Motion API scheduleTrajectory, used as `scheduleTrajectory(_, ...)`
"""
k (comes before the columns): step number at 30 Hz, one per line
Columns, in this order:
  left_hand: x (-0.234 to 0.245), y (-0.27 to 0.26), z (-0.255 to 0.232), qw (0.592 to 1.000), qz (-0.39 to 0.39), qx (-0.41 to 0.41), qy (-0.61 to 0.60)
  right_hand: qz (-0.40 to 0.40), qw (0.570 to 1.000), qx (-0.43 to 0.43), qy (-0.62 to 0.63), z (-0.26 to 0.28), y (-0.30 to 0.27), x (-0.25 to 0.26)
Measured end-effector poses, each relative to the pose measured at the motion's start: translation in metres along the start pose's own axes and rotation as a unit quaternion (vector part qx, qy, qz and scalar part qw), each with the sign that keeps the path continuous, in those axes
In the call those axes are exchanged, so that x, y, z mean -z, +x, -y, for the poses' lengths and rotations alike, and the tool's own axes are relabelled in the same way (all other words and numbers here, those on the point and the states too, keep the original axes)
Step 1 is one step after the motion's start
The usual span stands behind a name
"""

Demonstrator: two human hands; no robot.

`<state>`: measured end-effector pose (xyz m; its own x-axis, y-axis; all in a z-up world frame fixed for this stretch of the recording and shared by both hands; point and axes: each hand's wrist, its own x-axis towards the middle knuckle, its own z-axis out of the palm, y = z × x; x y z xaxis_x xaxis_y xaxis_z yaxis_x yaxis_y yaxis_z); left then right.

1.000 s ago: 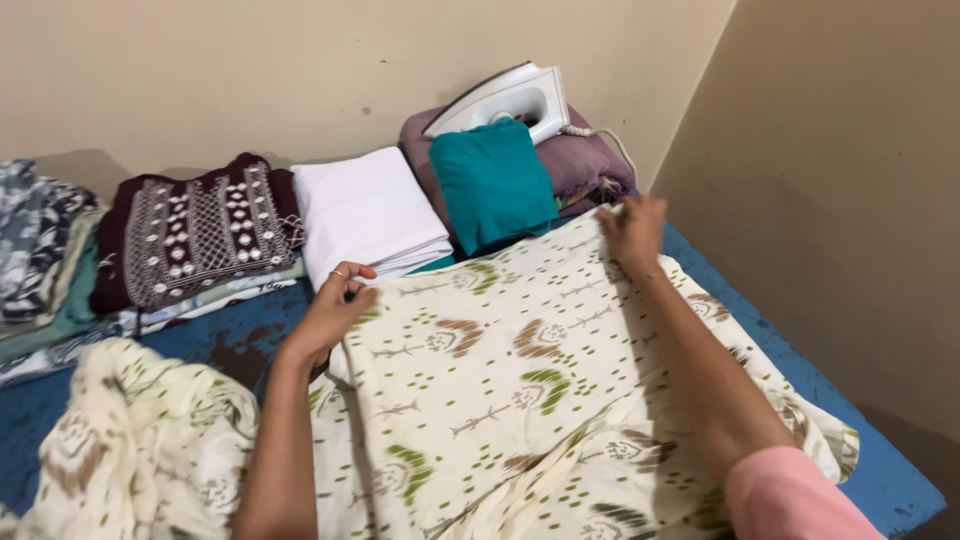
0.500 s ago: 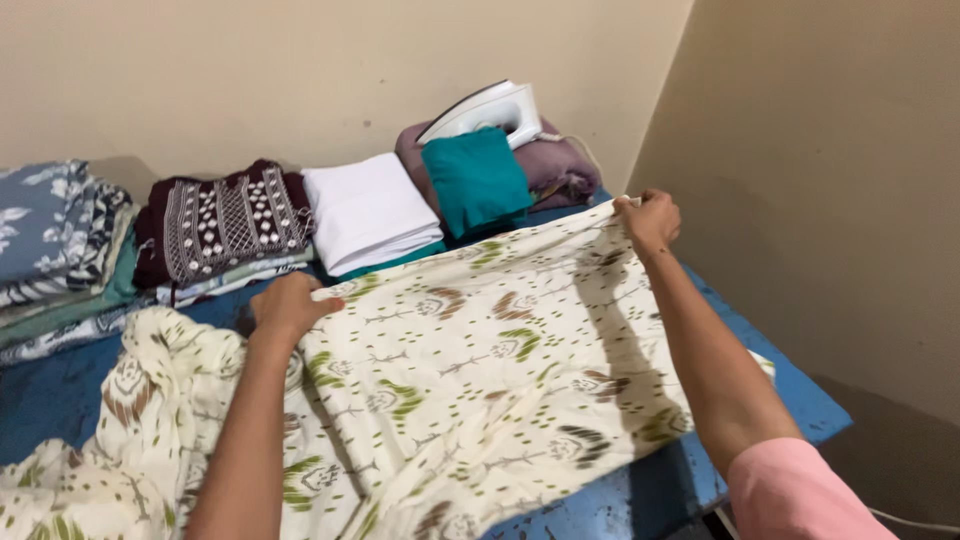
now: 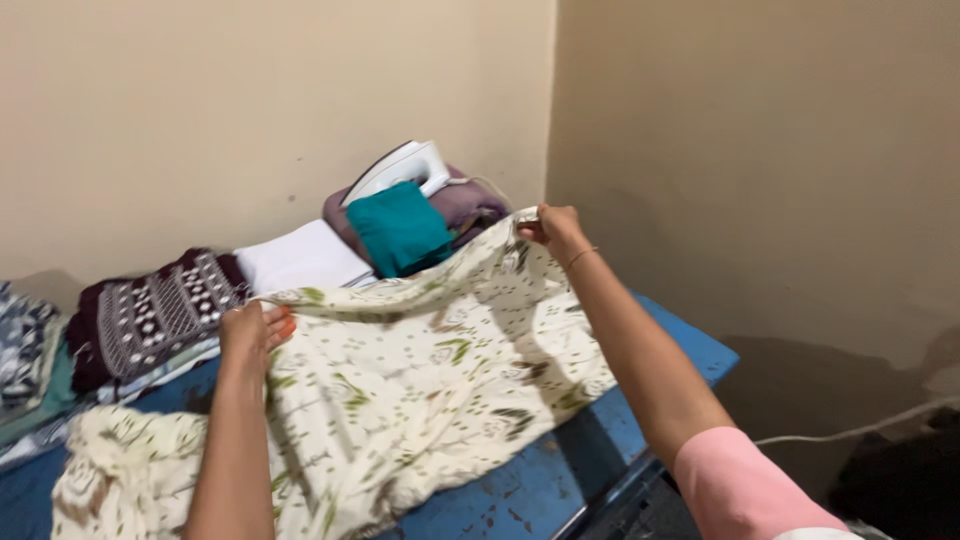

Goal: The person spreads a floral garment on a blue table and folds it by hand.

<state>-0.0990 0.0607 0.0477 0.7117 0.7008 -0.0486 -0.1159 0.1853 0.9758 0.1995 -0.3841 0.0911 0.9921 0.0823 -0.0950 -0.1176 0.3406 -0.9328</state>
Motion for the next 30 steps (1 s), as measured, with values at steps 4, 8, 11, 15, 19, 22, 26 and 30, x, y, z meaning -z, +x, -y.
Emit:
scheduleTrajectory(4,-0.054,-0.044,-0.017,0.931,-0.109,-0.251,0.243,-0.091,0.973,0.193,-0.084,0.021,-0.043,0.001)
scheduleTrajectory(8,-0.095,-0.066,-0.008,0.761,-0.077,-0.560,0.318,-0.146,0.802,0.501,-0.290,0.049,-0.120,-0.016)
scheduleTrajectory(11,-0.120,-0.055,0.011,0.730,0.005,-0.612,0.305,-0.104,0.545,0.707,-0.439,0.053,-0.167,-0.013)
scheduleTrajectory(15,-0.109,-0.049,-0.007,0.821,0.103,-0.473,0.302,-0.122,0.605,0.625,-0.478,0.052,-0.174,0.004)
scheduleTrajectory(19,-0.101,-0.087,-0.055,0.815,0.070,-0.460,0.346,-0.196,0.612,0.574,-0.507,0.067,-0.177,0.010)
scheduleTrajectory(22,-0.109,-0.104,-0.085,0.811,0.035,-0.459,0.361,-0.211,0.675,0.504,-0.496,0.097,-0.195,-0.006)
scheduleTrajectory(26,-0.131,-0.088,-0.111,0.677,-0.040,-0.680,0.279,-0.292,0.659,0.557,-0.414,0.132,-0.217,-0.036)
scheduleTrajectory(30,-0.138,-0.089,-0.158,0.558,-0.077,-0.799,0.212,-0.325,0.583,0.656,-0.352,0.162,-0.237,-0.056)
